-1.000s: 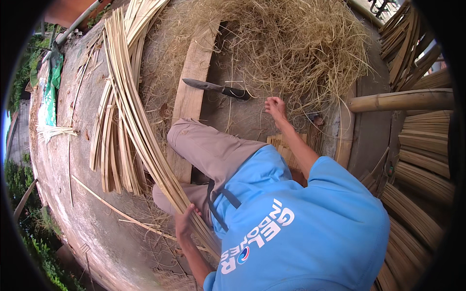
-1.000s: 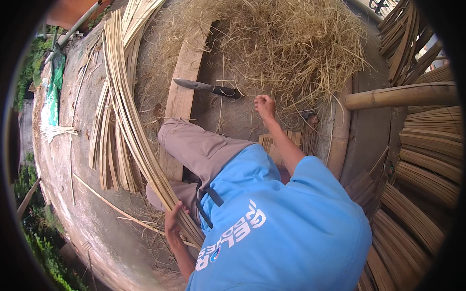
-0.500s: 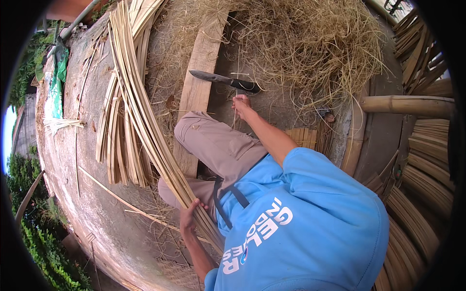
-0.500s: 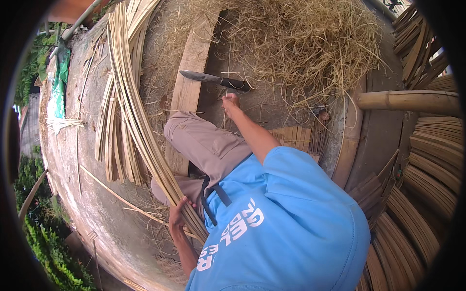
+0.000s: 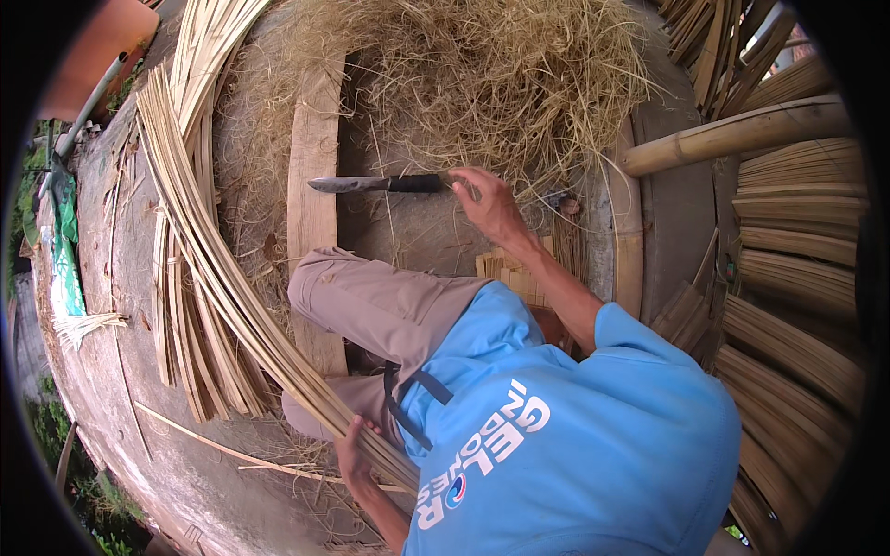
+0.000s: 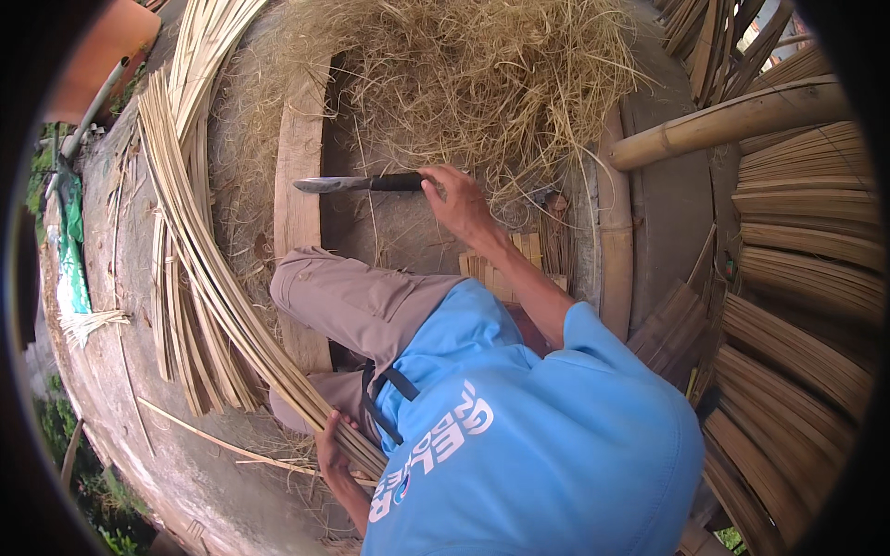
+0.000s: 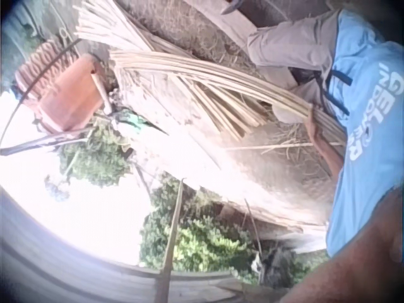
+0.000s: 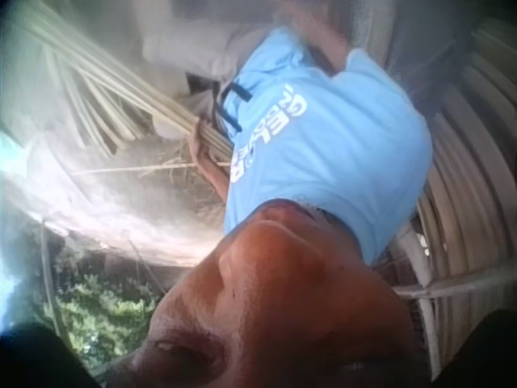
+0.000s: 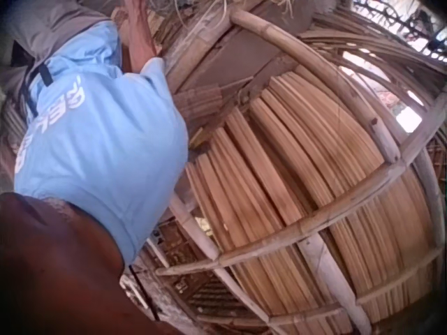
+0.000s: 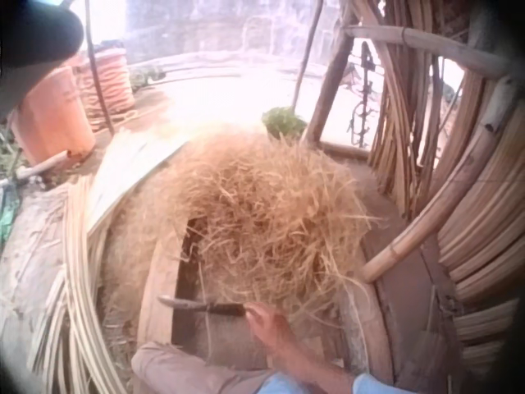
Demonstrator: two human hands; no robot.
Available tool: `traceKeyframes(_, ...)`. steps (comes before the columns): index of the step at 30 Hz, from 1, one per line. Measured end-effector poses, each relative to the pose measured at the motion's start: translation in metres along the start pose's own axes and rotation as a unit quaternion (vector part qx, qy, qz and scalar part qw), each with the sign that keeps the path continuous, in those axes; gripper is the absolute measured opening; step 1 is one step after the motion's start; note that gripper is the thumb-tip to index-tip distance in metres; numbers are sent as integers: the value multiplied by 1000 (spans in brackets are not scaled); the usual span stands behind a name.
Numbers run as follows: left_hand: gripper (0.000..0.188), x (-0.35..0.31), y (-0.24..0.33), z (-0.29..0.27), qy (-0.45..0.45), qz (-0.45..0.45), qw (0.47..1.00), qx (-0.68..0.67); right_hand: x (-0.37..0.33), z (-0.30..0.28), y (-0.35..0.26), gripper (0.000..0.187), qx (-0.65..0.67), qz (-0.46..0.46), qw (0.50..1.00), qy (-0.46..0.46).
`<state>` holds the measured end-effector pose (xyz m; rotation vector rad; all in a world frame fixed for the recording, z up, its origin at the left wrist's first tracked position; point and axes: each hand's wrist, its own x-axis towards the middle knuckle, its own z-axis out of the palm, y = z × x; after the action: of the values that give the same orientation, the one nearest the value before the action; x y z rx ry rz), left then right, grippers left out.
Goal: The person gathers thin bamboo strips, aligns them into bundles, and ties them with string. The person repeatedly picks up strips, arranges them, and secures the bundles while sitting on the ground.
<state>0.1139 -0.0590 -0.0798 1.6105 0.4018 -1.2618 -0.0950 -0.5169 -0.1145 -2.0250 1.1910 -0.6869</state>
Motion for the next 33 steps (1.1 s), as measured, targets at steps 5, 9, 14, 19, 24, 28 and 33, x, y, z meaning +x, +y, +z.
traceKeyframes(5,30,-5,6,8,-6,22,1000,11,1,-162,38,20,-158,92,934,308)
traceKeyframes(9,29,-1,9,6,-18,16,1000,11,-35,-233,167,24,-376,188,894,153)
traceKeyframes(14,27,-6,9,14,7,17,1000,2,-28,-261,138,29,-51,354,932,55)
traceKeyframes(19,26,-5,9,19,16,33,999,5,-6,-311,-16,31,-177,-35,850,494)
traceKeyframes(24,27,-9,9,18,12,34,999,4,18,-323,-97,34,-148,-250,745,600)
traceKeyframes(28,27,-5,8,16,5,38,999,5,28,-345,-130,24,-233,-319,707,587)
traceKeyframes(33,26,-6,4,13,18,35,999,24,53,-352,-142,28,-238,-246,773,535)
